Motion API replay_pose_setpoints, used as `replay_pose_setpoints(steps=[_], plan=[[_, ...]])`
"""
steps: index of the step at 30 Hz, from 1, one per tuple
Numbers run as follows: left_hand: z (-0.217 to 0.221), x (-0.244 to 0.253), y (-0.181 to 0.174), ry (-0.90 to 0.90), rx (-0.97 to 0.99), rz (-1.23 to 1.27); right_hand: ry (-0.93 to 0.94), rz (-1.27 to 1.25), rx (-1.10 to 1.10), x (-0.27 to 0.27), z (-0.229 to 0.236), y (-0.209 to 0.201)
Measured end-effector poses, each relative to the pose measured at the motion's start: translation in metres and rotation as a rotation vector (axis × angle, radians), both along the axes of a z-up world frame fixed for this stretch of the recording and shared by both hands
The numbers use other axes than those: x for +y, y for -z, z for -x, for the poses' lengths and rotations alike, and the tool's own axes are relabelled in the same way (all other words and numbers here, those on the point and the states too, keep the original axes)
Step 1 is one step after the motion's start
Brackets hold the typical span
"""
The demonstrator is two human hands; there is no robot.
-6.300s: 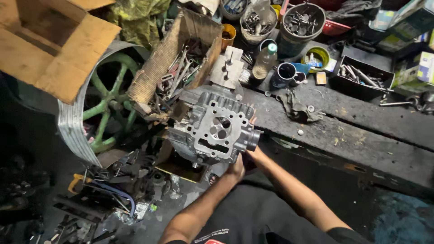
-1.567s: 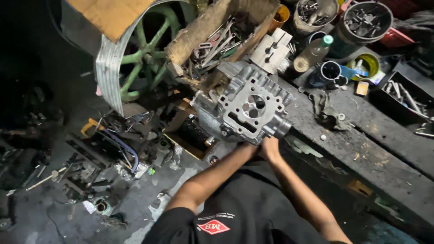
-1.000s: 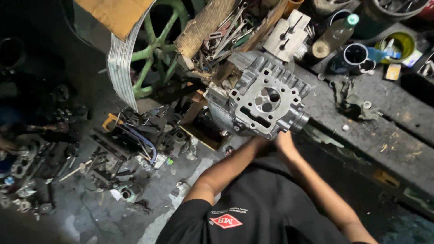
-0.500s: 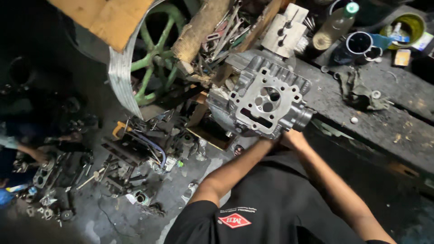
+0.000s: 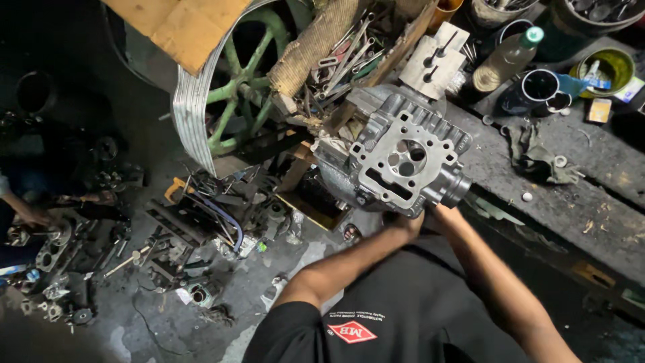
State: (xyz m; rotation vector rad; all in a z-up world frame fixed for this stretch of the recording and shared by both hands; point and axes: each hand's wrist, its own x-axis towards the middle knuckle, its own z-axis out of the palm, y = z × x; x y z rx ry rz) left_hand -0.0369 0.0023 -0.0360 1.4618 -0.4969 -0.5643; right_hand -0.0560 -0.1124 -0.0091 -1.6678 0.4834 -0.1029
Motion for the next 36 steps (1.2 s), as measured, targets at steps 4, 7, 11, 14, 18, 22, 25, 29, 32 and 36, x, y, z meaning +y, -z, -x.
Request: replay_pose_setpoints(steps=[4,7,11,14,18,22,25,29,32,36], plan=[[0.027,0.014,-0.007,-0.036,-0.032,0.028,0.064,0.036,-0.047,-0.008,-0.013,-0.015],[-0.010,-0.002,-0.003,0.002,0.046,0.049,0.133,0.147,0.001,0.026,0.009,-0.021],[-0.028,-0.019,0.003,0.053,0.147,0.067,0.134,-0.016,0.045,0.039,0.028,-0.026],[-0.005,-0.001,-0.008,-0.029,0.033,0.107,0.060,-0.207,0.036,0.019,0.008,-0.036],[0.014,0.005,-0.015,-0.109,-0.041,0.201,0.152,-0.160,0.031,0.015,0.007,-0.057],[-0.027,-0.012,0.004,0.261,0.228,0.055,0.303,-0.118,0.028,0.064,0.013,-0.081],[-0.041,-0.026,0.001,0.080,0.073,0.202,0.301,-0.225,-0.069,0.064,-0.010,-0.113],[0.002,0.007,-0.041,-0.046,-0.057,-0.029,0.326,0.060,-0.331,0.043,-0.032,-0.144],[-0.001,0.034,-0.084,-0.134,-0.221,-0.319,0.370,0.219,-0.474,0.039,-0.032,-0.152],[-0.033,0.068,-0.089,-0.113,-0.024,-0.197,0.310,0.163,-0.367,0.046,0.004,-0.141]])
